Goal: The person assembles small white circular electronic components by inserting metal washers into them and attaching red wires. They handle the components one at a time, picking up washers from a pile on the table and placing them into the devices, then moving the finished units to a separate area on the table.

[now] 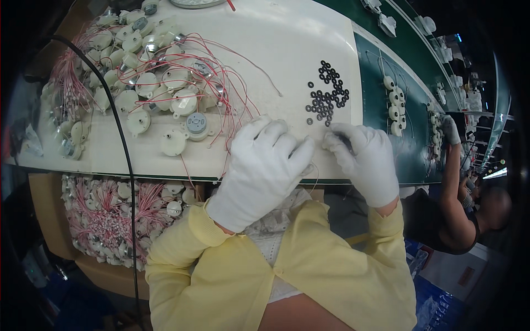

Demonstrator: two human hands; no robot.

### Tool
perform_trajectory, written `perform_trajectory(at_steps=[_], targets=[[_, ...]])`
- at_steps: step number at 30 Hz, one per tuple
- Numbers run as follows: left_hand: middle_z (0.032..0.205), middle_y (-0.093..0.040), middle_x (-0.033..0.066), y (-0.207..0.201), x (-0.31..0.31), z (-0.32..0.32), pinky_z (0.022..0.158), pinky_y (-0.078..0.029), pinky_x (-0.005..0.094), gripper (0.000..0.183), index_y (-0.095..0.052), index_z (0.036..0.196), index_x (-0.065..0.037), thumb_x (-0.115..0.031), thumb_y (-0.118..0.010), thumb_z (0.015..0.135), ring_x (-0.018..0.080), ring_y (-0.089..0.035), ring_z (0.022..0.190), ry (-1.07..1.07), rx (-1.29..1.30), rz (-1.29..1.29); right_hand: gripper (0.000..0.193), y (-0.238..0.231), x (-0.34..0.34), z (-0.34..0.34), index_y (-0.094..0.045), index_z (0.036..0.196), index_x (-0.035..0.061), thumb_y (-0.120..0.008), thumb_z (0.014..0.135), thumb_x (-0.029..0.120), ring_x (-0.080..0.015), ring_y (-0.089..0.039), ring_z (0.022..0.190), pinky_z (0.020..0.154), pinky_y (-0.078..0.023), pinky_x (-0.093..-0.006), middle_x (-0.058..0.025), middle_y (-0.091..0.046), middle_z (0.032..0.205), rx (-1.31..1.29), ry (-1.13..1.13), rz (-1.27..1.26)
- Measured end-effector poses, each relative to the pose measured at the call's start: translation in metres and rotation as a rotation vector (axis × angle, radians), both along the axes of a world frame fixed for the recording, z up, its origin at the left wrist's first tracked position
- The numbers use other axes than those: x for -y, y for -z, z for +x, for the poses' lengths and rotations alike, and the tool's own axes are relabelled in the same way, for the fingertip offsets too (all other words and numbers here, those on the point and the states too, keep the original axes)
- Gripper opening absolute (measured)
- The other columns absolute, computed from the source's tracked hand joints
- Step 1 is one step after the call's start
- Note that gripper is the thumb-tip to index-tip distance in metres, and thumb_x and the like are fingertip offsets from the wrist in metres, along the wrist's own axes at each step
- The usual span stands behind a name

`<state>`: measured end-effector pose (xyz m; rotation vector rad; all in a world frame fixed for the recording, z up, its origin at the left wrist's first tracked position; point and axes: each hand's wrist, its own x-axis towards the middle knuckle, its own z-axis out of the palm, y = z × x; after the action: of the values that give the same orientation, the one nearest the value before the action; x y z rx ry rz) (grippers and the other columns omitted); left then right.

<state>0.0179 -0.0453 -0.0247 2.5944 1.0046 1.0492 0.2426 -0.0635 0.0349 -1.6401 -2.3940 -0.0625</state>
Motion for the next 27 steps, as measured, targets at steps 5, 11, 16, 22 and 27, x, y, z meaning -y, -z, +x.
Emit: perform_trajectory(at_steps=[5,11,16,22,27], targets=[[0.095,-0.063,0.0050,0.001,-0.001,0.001,0.094,-0.050,0.0492,0.046,-0.071,0.117,-0.013,-0.035,-0.081,0.078,0.0286,-0.064,0.106,0.000,0.004,-0.016,0.019,0.000,0.003,0.010,-0.072,0.105,0.0075,-0.079,0.090,0.017,-0.0286,-0.070,0.070,0.063,-0.052,-0.0404,-0.0064,-0.073,0.079,-0.220,0.054,-0.152],[0.093,-0.063,0.0044,0.000,-0.001,0.002,0.092,-0.051,0.0484,0.046,-0.071,0.116,-0.013,-0.035,-0.082,0.077,0.0285,-0.065,0.104,-0.001,0.018,-0.027,0.020,0.021,-0.009,0.008,-0.072,0.108,0.0076,-0.078,0.092,0.017,-0.0304,-0.069,0.066,0.060,-0.052,-0.0423,-0.0088,-0.072,0.076,-0.417,0.087,-0.038],[0.091,-0.063,0.0044,0.000,-0.001,0.003,0.091,-0.052,0.0482,0.046,-0.072,0.115,-0.014,-0.035,-0.082,0.076,0.0283,-0.065,0.102,-0.014,0.015,-0.009,0.018,0.011,-0.012,0.000,-0.071,0.105,0.0082,-0.078,0.092,0.020,-0.0315,-0.068,0.064,0.059,-0.051,-0.0434,-0.0099,-0.070,0.074,-0.127,0.067,0.021],[0.090,-0.062,0.0045,0.000,-0.002,0.003,0.091,-0.052,0.0473,0.044,-0.072,0.114,-0.014,-0.035,-0.082,0.076,0.0279,-0.066,0.100,-0.011,0.009,-0.029,0.018,0.002,-0.005,0.003,-0.073,0.103,0.0066,-0.078,0.092,0.020,-0.0319,-0.071,0.069,0.063,-0.054,-0.0418,-0.0117,-0.074,0.079,-0.156,0.124,-0.042],[0.091,-0.063,0.0047,-0.002,-0.002,0.004,0.090,-0.052,0.0469,0.044,-0.073,0.113,-0.015,-0.035,-0.082,0.076,0.0281,-0.066,0.100,-0.010,0.020,-0.030,0.017,-0.002,-0.002,0.006,-0.073,0.105,0.0026,-0.075,0.094,0.015,-0.0294,-0.075,0.076,0.069,-0.057,-0.0379,-0.0133,-0.077,0.085,-0.264,0.178,-0.151]])
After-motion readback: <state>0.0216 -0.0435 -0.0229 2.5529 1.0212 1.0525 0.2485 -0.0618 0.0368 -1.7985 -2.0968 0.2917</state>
